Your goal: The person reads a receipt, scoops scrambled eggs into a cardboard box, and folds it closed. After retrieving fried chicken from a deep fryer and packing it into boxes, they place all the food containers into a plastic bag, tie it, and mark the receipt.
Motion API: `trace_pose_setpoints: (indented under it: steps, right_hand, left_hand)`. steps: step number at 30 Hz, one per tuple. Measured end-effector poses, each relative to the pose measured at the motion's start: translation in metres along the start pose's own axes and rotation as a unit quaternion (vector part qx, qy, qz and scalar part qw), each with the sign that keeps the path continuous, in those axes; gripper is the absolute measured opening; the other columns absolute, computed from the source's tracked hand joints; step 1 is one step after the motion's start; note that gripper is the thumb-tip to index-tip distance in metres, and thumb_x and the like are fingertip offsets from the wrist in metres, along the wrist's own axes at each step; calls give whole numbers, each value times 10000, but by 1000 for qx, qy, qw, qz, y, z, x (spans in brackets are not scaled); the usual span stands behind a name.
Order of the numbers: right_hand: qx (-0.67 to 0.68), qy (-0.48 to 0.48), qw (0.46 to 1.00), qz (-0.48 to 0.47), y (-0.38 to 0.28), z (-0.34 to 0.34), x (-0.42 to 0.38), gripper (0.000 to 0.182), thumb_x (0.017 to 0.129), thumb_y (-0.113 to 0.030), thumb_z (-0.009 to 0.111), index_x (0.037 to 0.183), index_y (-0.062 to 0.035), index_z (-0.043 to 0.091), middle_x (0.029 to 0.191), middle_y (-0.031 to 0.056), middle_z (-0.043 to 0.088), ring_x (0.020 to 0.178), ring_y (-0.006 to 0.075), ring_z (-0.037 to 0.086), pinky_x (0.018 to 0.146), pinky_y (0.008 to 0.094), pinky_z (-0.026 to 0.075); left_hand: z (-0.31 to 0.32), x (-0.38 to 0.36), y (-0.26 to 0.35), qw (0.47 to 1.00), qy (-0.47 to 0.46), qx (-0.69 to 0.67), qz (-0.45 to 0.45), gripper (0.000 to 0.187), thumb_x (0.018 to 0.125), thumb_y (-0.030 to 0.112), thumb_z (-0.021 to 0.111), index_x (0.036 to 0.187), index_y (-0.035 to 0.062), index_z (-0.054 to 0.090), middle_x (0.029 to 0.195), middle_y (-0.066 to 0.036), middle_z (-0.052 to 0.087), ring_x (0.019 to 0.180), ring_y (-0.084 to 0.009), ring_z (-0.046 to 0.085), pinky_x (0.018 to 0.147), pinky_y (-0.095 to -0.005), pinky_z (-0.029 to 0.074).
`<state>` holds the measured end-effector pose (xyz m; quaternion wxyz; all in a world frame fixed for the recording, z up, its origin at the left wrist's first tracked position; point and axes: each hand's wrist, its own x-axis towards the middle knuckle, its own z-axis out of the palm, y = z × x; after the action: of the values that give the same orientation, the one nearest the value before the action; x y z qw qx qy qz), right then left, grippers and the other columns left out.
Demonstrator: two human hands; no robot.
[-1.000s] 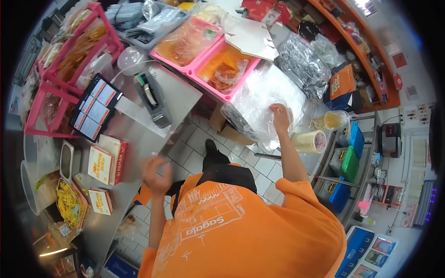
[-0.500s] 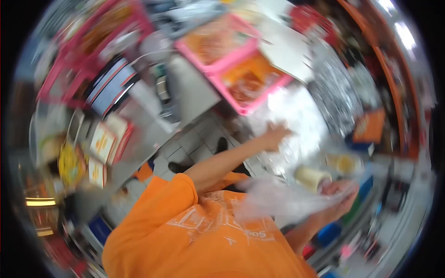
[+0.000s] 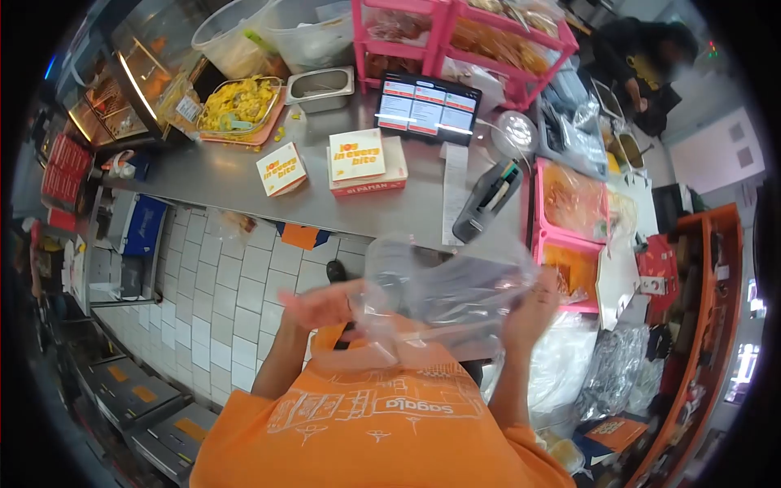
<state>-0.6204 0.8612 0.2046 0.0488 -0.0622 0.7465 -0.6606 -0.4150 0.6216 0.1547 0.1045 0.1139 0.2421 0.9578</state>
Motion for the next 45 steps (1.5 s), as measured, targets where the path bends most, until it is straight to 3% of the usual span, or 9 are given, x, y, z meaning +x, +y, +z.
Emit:
trace_pose_setpoints:
  steps: [5,11,16,23,26,29,36,42,45]
  right_hand:
    - [179,-308,931,79,-20,121,-24,290,1056,-317,444,906,-89,540,765,44,653,606,97,588,526,239,463]
    - [-280,-403,758,-429,11,274,79,757,741,-374,813,1322,-56,447,1321,197,531,1201,379,507,966,464,463]
    - [-518,-532,566,-359,36,356,136,1152,489,-285,892,1443,-78,278,1337,218,429,1223,422,431,1053,490,415]
    - [-581,-350,577,-456,32,431,123,1121,554,-288,888,1464,-78,268,1297,186,449,1227,380,432,1026,467,412]
    - [-214,-401,791,-409,26,422,39,754,780,-205,788,1407,-120,378,1268,142,490,1217,328,461,958,458,436]
    - [-92,-679,726,-58,-48,373,-52,282,876,-266,714,1063,-73,628,888,139,685,827,292,679,750,397,531]
    - [-63,-484,793,-365,-48,344,-64,203,831,-180,711,953,-28,655,825,135,666,737,309,643,651,385,518]
    - [-72,-269,823,-495,-13,289,22,159,845,-58,664,993,-17,705,815,106,684,657,236,660,559,353,521]
    - [105,-215,955,-177,-23,235,69,193,882,66,573,969,3,734,824,79,732,687,105,677,522,259,538]
  left_hand:
    - [-4,-59,-18,939,291,112,143,622,876,355,705,1329,-19,502,1319,-146,567,1178,-282,573,1017,-450,450]
    - [-30,-211,63,738,574,167,314,391,859,46,723,1201,22,535,992,-107,666,909,-214,646,877,-384,511]
    - [3,-282,128,547,768,269,196,241,943,120,619,1145,0,566,927,-128,672,864,-220,665,807,-414,540]
    - [0,-259,120,606,701,171,335,252,926,180,677,1033,-40,616,916,-161,692,905,-293,690,808,-450,585]
    - [-21,-250,106,569,739,275,233,258,888,150,730,1000,-57,624,882,-148,687,855,-276,691,813,-397,566]
    - [-41,-205,105,603,668,326,288,249,879,178,751,921,-49,655,827,-109,681,737,-201,664,726,-300,533]
    - [-23,-89,152,720,545,297,310,308,828,273,795,816,2,650,796,-56,674,744,-151,642,663,-264,524]
    - [-16,-93,145,548,655,490,175,199,833,142,784,761,20,644,747,-27,623,672,-125,585,557,-258,447]
    - [-13,-133,158,389,701,595,60,127,806,63,768,759,41,652,788,-35,609,675,-129,564,579,-269,427]
